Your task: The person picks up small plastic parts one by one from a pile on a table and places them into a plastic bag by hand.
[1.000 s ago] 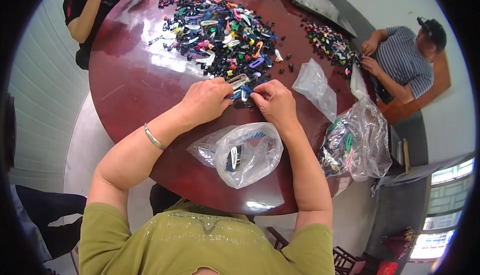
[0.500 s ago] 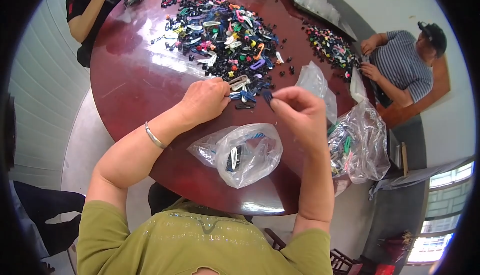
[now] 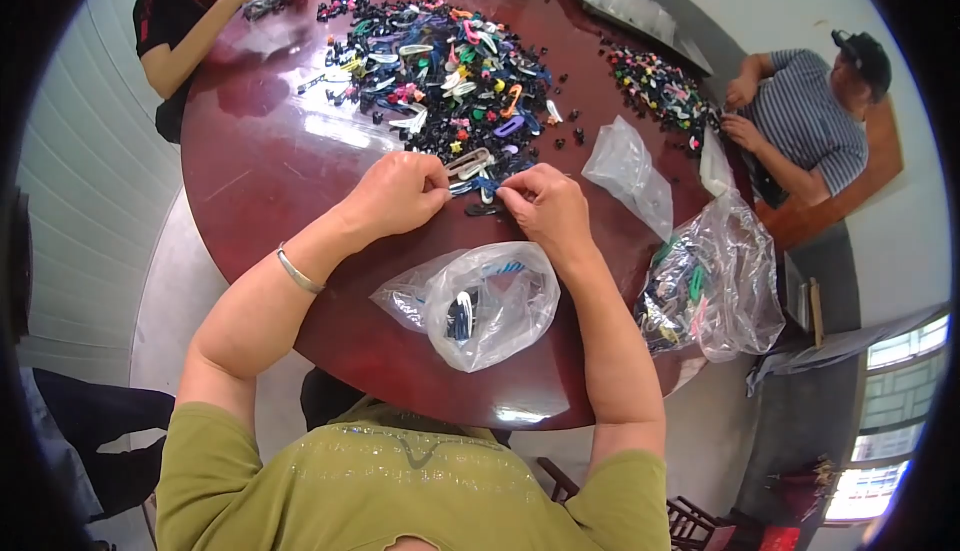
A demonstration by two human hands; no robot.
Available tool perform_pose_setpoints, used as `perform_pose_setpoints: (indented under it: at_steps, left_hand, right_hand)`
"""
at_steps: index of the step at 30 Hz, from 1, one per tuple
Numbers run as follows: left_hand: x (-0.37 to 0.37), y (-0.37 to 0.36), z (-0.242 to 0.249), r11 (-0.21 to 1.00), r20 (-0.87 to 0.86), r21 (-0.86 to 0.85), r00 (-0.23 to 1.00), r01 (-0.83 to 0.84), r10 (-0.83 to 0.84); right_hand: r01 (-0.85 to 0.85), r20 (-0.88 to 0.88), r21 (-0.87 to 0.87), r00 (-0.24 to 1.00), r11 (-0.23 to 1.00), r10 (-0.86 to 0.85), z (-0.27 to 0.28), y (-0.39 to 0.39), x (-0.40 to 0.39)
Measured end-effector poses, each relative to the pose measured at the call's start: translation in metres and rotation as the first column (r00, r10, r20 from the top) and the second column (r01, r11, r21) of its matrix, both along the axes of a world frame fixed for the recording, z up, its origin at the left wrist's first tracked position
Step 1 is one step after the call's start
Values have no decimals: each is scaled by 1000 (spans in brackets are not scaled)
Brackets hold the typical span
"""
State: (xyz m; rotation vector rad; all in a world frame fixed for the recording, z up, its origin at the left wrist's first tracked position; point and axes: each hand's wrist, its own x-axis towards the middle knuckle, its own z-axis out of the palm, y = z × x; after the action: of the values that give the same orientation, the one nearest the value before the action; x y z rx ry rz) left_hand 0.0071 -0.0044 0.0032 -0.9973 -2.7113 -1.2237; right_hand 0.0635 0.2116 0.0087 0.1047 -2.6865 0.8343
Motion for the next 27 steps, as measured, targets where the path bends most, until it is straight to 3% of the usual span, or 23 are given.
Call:
perform_pose_setpoints:
  at_steps: [4, 10, 13, 16, 19, 23, 24, 27]
  left_hand:
    - [-2, -2, 2, 998, 39, 60, 999, 17, -19]
    - [-1, -1, 4, 983, 128, 181, 991, 9, -33]
    - [-2, -3, 11, 984, 260, 177, 965, -19, -28]
    - [-5, -1, 5, 969, 337, 243, 940, -42, -44]
    - [-1, -1, 14, 964, 460, 264, 883, -34, -95]
    - [6, -2, 23, 940, 525, 340, 830, 1, -190]
    - [7, -3, 24, 930, 521, 365, 819, 41, -240]
    - [11, -4, 25, 892, 513, 428, 774, 146, -372]
  right_hand:
    - [30, 21, 35, 999, 999, -31, 3, -4, 3]
    - [-16, -142, 122, 989, 992, 33, 0, 3, 1]
    - [-26, 9, -300, 1000, 954, 30, 29, 3, 17]
    - [-208, 28, -490, 967, 847, 253, 74, 4, 47]
    - [-397, 150, -350, 870, 848, 470, 103, -3, 68]
    - [-110, 91, -425, 982, 898, 163, 71, 0, 49]
    - [-43, 120, -534, 985, 844, 126, 62, -3, 45]
    - [-88, 108, -685, 969, 723, 221, 47, -13, 38]
